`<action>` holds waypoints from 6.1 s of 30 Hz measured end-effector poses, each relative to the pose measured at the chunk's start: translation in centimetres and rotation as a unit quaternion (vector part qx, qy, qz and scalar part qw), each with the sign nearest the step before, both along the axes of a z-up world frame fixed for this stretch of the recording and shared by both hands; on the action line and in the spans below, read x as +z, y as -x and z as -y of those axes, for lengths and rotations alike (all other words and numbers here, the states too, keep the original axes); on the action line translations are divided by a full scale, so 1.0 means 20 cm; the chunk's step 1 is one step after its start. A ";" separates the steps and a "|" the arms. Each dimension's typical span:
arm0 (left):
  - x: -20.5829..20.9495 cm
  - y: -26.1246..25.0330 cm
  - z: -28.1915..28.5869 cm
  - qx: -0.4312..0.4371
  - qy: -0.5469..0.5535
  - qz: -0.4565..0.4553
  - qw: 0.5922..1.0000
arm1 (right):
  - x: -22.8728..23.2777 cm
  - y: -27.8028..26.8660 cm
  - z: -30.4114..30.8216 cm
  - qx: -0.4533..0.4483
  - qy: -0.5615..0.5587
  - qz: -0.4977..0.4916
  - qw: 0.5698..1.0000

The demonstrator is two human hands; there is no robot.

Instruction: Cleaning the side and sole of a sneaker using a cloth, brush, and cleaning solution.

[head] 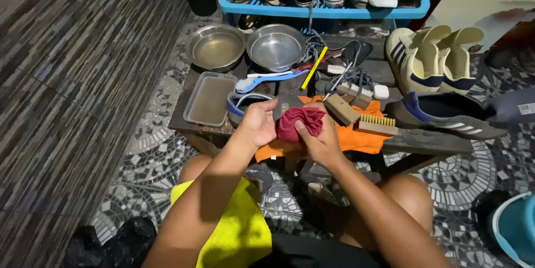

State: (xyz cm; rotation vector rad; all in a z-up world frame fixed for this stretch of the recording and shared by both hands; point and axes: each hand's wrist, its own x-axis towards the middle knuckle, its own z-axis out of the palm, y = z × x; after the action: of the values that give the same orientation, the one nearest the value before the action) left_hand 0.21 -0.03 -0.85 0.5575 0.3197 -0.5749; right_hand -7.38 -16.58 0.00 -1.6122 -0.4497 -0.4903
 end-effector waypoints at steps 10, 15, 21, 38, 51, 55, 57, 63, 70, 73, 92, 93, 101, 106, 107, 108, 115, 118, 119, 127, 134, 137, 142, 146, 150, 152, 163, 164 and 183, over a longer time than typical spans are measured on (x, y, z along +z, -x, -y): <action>-0.12 -0.06 -0.02 0.001 -0.015 0.033 0.999 | 0.03 0.06 -0.01 -0.042 0.067 -0.106 0.991; -0.13 -0.09 -0.04 -0.019 -0.025 0.049 0.998 | -0.02 0.02 0.07 -0.033 0.081 -0.137 0.987; -0.02 -0.02 -0.04 -0.020 -0.056 0.068 0.996 | 0.15 0.01 0.31 -0.246 0.172 -0.007 0.954; -0.26 -0.18 0.04 0.052 -0.081 0.084 0.992 | -0.16 0.03 0.03 -0.176 0.351 0.226 0.891; -0.05 -0.09 0.04 0.057 -0.110 0.074 0.989 | -0.10 0.23 -0.08 -0.131 0.426 0.288 0.848; -0.14 -0.12 0.03 0.062 -0.112 0.063 0.990 | -0.25 0.02 0.11 -0.159 0.400 0.347 0.833; -0.12 -0.12 0.03 0.059 -0.113 0.075 0.989 | -0.15 -0.03 0.21 -0.215 0.388 0.332 0.832; -0.38 -0.27 -0.01 0.052 -0.190 0.073 0.978 | -0.01 -0.06 0.07 -0.132 0.402 0.359 0.832; -0.22 -0.13 0.04 0.071 -0.100 0.101 0.987 | -0.05 -0.01 0.11 -0.117 0.403 0.319 0.850; -0.22 -0.12 0.04 0.066 -0.093 0.106 0.988 | -0.07 -0.01 0.14 -0.121 0.403 0.307 0.853; 0.00 0.01 -0.04 0.001 -0.180 0.154 0.972 | 0.06 0.00 0.40 -0.197 0.252 0.199 0.926; 0.08 0.03 -0.04 -0.028 -0.225 0.187 0.956 | 0.09 -0.01 0.46 -0.230 0.193 0.157 0.941; 0.16 0.11 -0.09 0.002 -0.325 0.306 0.895 | 0.15 -0.22 0.83 -0.354 0.332 0.254 0.837; 0.19 0.13 -0.12 0.038 -0.382 0.359 0.851 | 0.13 -0.15 0.67 -0.234 0.567 -0.125 0.780; 0.20 0.14 -0.13 0.052 -0.396 0.384 0.832 | 0.10 -0.15 0.67 -0.265 0.560 -0.070 0.782; 0.20 0.14 -0.14 0.066 -0.410 0.410 0.812 | 0.08 -0.15 0.67 -0.294 0.551 -0.014 0.781; 0.23 0.17 -0.20 0.151 -0.436 0.498 0.734 | 0.06 -0.10 0.36 -0.234 0.363 0.200 0.880; 0.26 0.19 -0.21 0.149 -0.487 0.492 0.706 | 0.11 -0.03 0.14 -0.134 0.359 0.092 0.919; 0.26 0.18 -0.22 0.153 -0.553 0.554 0.603 | 0.08 -0.05 0.11 -0.103 0.375 0.017 0.921; 0.08 0.04 -0.26 0.085 -0.683 0.560 0.461 | 0.04 -0.17 0.10 -0.065 0.427 -0.101 0.896; 0.16 0.07 -0.21 0.195 -0.601 0.618 0.468 | 0.10 -0.12 0.13 -0.059 0.387 -0.047 0.919; 0.27 0.15 -0.18 0.226 -0.589 0.623 0.463 | 0.00 -0.18 0.23 -0.085 0.347 0.009 0.934; 0.39 0.32 -0.19 0.275 -0.615 0.581 0.457 | 0.07 -0.16 0.23 -0.248 0.284 0.187 0.907; 0.35 0.39 -0.16 0.233 -0.509 0.514 0.650 | 0.19 -0.05 0.11 -0.213 0.169 -0.057 0.961; 0.19 0.47 -0.11 0.096 -0.331 0.464 0.816 | 0.04 -0.12 0.07 -0.016 0.062 -0.220 0.973; 0.27 0.56 -0.06 0.091 -0.370 0.454 0.805 | 0.05 -0.11 0.06 -0.028 0.080 -0.231 0.969; 0.30 0.65 0.02 0.073 -0.447 0.508 0.733 | 0.01 -0.15 -0.01 -0.094 0.068 -0.283 0.952; 0.33 0.68 0.02 0.046 -0.461 0.538 0.704 | -0.01 -0.16 -0.01 -0.134 0.094 -0.258 0.952; 0.23 0.54 -0.13 -0.024 -0.269 0.402 0.875 | 0.06 -0.32 -0.11 -0.125 0.212 -0.143 0.959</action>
State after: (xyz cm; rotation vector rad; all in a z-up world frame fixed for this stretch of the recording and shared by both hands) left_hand -10.55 2.57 3.69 1.2898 -0.3491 -0.2503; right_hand -0.99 -14.34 1.10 -2.1344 -0.1319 -0.3526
